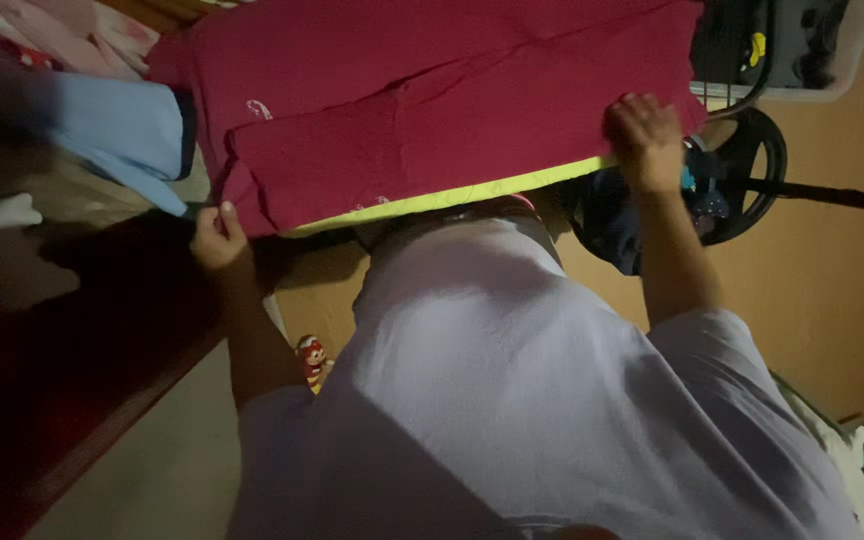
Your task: The person folds a maroon t-shirt and a navy blue t-shirt on a yellow padded surface. Each shirt is smoothed, folded in half, then folded again into a compact rectangle. The maroon shirt is placed into a clear plastic bin, and the navy shirt is set aside on the surface.
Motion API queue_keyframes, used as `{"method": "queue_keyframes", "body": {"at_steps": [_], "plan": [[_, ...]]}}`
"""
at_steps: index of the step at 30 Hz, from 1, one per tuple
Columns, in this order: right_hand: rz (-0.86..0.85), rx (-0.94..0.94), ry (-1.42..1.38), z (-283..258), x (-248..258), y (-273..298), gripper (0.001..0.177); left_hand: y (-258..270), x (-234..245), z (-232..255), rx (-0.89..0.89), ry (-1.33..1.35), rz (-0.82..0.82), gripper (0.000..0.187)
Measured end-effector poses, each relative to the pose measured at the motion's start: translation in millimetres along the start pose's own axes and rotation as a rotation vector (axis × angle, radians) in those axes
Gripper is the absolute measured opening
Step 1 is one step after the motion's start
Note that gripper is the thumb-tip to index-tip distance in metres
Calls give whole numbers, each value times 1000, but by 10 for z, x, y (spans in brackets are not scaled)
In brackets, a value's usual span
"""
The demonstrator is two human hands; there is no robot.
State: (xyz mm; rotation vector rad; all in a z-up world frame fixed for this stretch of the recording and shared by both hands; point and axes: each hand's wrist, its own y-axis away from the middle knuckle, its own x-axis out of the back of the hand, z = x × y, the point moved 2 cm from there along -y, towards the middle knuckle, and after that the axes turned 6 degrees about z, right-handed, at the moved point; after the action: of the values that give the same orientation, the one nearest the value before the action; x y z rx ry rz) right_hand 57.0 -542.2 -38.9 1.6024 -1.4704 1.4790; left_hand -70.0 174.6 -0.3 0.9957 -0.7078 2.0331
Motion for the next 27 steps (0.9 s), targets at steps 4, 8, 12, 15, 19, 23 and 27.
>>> {"method": "queue_keyframes", "body": {"at_steps": [4, 8, 12, 15, 19, 23, 27], "plan": [[40, 22, 233, 343, 169, 50, 35, -33, 106, 33, -88, -133, 31, 42], [100, 23, 191, 199, 407, 219, 26, 99, 347, 37, -86, -46, -9, 42], [148, 47, 151, 50, 512, 355, 14, 280, 471, 56, -115, -115, 19, 39], [123, -28, 189, 39, 471, 509, 15, 315, 414, 67, 28, -271, -104, 35], [69, -138, 315, 136, 378, 593, 15, 310, 308, 119, 22, -169, -148, 39], [115, -179, 236, 184, 510, 460, 18, 245, 196, 314, -245, -175, 164, 38], [286, -236, 54, -122, 559, 69, 28, 160, -249, 811, -464, 39, 72, 36]]}}
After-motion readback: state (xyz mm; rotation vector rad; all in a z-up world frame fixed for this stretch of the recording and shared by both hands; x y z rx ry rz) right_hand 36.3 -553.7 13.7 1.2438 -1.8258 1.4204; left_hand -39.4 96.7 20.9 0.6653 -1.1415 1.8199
